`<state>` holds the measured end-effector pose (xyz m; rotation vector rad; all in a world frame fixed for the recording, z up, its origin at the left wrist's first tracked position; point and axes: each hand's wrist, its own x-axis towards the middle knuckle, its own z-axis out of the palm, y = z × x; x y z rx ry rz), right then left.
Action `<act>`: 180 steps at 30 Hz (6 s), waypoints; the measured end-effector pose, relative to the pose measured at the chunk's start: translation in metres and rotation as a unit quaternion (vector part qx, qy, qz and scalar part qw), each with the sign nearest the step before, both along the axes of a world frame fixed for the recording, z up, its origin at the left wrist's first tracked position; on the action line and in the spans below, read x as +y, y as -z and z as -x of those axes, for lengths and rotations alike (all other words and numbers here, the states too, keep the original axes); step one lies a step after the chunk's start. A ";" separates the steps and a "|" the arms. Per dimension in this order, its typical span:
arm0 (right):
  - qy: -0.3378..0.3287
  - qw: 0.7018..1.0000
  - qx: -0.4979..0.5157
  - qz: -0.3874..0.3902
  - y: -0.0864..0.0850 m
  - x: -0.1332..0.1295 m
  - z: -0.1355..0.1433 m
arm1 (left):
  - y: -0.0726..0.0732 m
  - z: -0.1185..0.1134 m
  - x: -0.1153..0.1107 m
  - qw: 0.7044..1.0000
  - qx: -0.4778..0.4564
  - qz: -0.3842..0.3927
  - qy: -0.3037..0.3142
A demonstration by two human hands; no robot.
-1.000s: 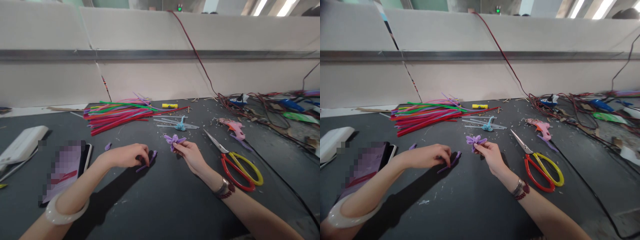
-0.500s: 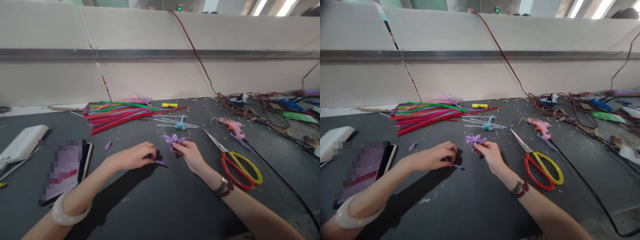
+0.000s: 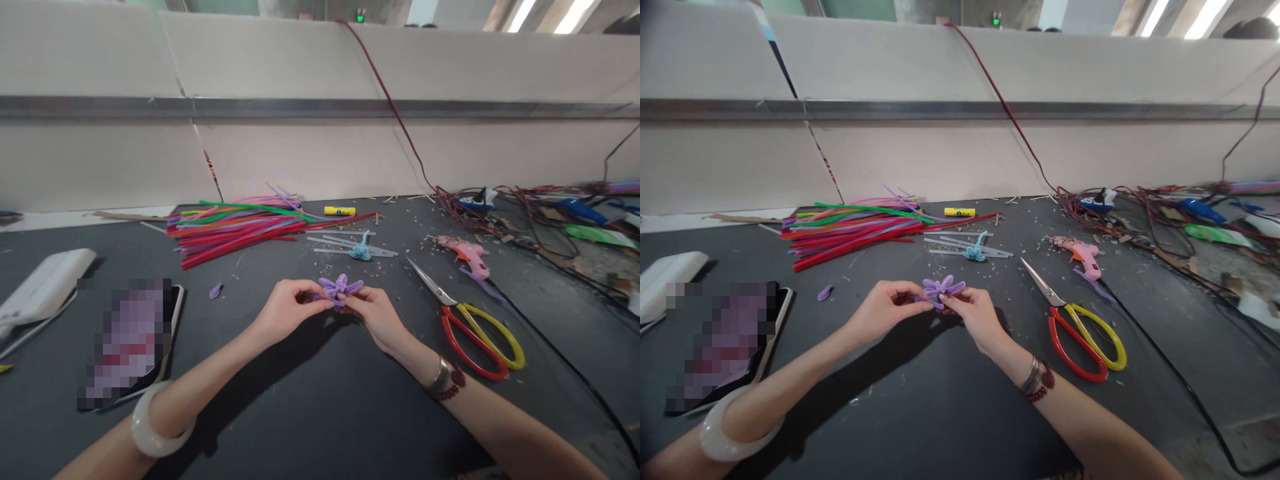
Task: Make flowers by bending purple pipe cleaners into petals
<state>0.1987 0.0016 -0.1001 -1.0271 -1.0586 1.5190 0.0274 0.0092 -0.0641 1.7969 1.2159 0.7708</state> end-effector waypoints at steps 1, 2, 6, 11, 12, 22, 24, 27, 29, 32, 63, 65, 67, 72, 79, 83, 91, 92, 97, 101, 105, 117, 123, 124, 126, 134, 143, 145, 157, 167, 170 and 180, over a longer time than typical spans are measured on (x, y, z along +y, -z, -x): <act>-0.001 1.000 0.005 0.002 0.000 0.000 0.001 | 0.002 -0.001 0.000 1.000 -0.011 0.000 -0.010; -0.002 1.000 0.009 0.003 0.000 -0.001 0.001 | 0.004 -0.003 -0.001 1.000 -0.023 -0.002 -0.018; -0.012 1.000 0.022 0.013 -0.002 -0.002 0.003 | 0.010 -0.004 -0.001 0.998 -0.055 0.002 -0.013; -0.026 0.998 0.041 0.038 -0.003 -0.003 0.003 | 0.009 0.001 0.002 0.998 -0.053 0.017 0.023; -0.031 0.998 0.045 0.042 -0.003 -0.004 0.003 | 0.007 0.002 0.003 0.998 -0.049 0.020 0.031; -0.039 0.999 0.024 0.030 -0.002 -0.004 0.003 | -0.001 0.002 0.000 0.999 0.015 -0.037 -0.005; -0.036 0.999 0.026 0.027 -0.001 -0.004 0.003 | 0.000 0.000 -0.003 0.998 0.020 -0.046 -0.028; -0.031 0.999 0.034 0.017 -0.001 -0.004 0.003 | 0.003 -0.003 -0.005 0.997 0.009 -0.048 -0.054; -0.025 0.999 0.037 0.005 -0.001 -0.004 0.003 | 0.005 -0.004 -0.005 0.997 -0.016 -0.036 -0.060; -0.011 0.999 0.036 -0.013 -0.004 -0.005 0.003 | 0.005 -0.006 -0.002 0.995 -0.090 0.015 -0.035; 0.026 0.996 0.076 -0.024 0.002 -0.010 0.008 | 0.003 -0.025 -0.029 0.992 -0.038 -0.117 -0.032; 0.026 0.997 0.076 -0.022 0.003 -0.011 0.010 | 0.002 -0.025 -0.029 0.992 -0.019 -0.117 -0.033; 0.024 0.997 0.078 -0.015 0.003 -0.012 0.011 | 0.001 -0.024 -0.030 0.993 -0.001 -0.114 -0.038; 0.013 0.998 0.069 -0.006 0.001 -0.013 0.011 | 0.000 -0.022 -0.029 0.994 0.004 -0.109 -0.026; 0.037 0.998 0.023 -0.049 0.003 -0.010 0.009 | -0.004 -0.022 -0.026 0.996 -0.028 -0.082 -0.014; 0.022 0.997 0.067 -0.041 0.005 -0.009 0.009 | -0.002 -0.023 -0.022 0.994 -0.105 0.017 0.009; 0.044 0.994 0.025 -0.093 0.004 -0.010 0.009 | 0.000 -0.018 -0.015 0.977 -0.158 0.135 0.050; 0.051 0.994 0.017 -0.099 0.005 -0.010 0.009 | 0.000 -0.018 -0.015 0.971 -0.172 0.160 0.047; 0.061 0.993 0.012 -0.105 0.004 -0.008 0.009 | 0.001 -0.016 -0.013 0.900 -0.280 0.331 0.041; 0.071 0.992 -0.004 -0.103 0.002 -0.007 0.007 | 0.002 -0.017 -0.014 0.924 -0.249 0.281 0.071; 0.074 0.991 -0.020 -0.112 0.001 -0.008 0.007 | 0.007 -0.018 -0.017 0.998 -0.019 -0.019 0.060; 0.075 0.990 -0.027 -0.112 -0.003 -0.010 0.009 | 0.008 -0.018 -0.022 0.959 0.028 -0.277 -0.053; 0.059 0.994 0.001 -0.087 0.003 -0.010 0.009 | 0.006 -0.024 -0.019 0.945 -0.265 0.171 -0.080; 0.054 0.995 0.011 -0.082 0.004 -0.010 0.009 | 0.007 -0.025 -0.019 0.911 -0.320 0.248 -0.076; 0.044 0.996 0.031 -0.074 0.004 -0.011 0.010 | 0.010 -0.026 -0.019 0.831 -0.401 0.377 -0.078; 0.067 0.996 0.016 -0.052 0.000 -0.010 0.009 | 0.016 -0.016 -0.008 0.953 -0.220 0.188 -0.095; 0.072 0.996 0.030 -0.040 0.002 -0.011 0.009 | 0.005 -0.023 -0.024 0.991 -0.045 -0.109 -0.063; 0.067 0.996 0.034 -0.041 0.000 -0.011 0.010 | 0.006 -0.025 -0.024 0.993 -0.097 -0.028 -0.058; 0.079 0.996 0.008 -0.048 -0.001 -0.009 0.008 | 0.017 -0.024 -0.020 0.941 -0.265 0.211 -0.002; 0.100 0.992 -0.004 -0.076 -0.002 -0.010 0.009 | 0.006 -0.023 -0.028 0.984 -0.046 -0.157 -0.070; 0.092 0.993 0.000 -0.079 -0.002 -0.010 0.009 | 0.005 -0.024 -0.023 0.987 -0.140 -0.011 -0.079; 0.049 0.996 0.003 -0.075 -0.001 -0.013 0.010 | 0.016 -0.025 -0.019 0.802 -0.385 0.451 -0.073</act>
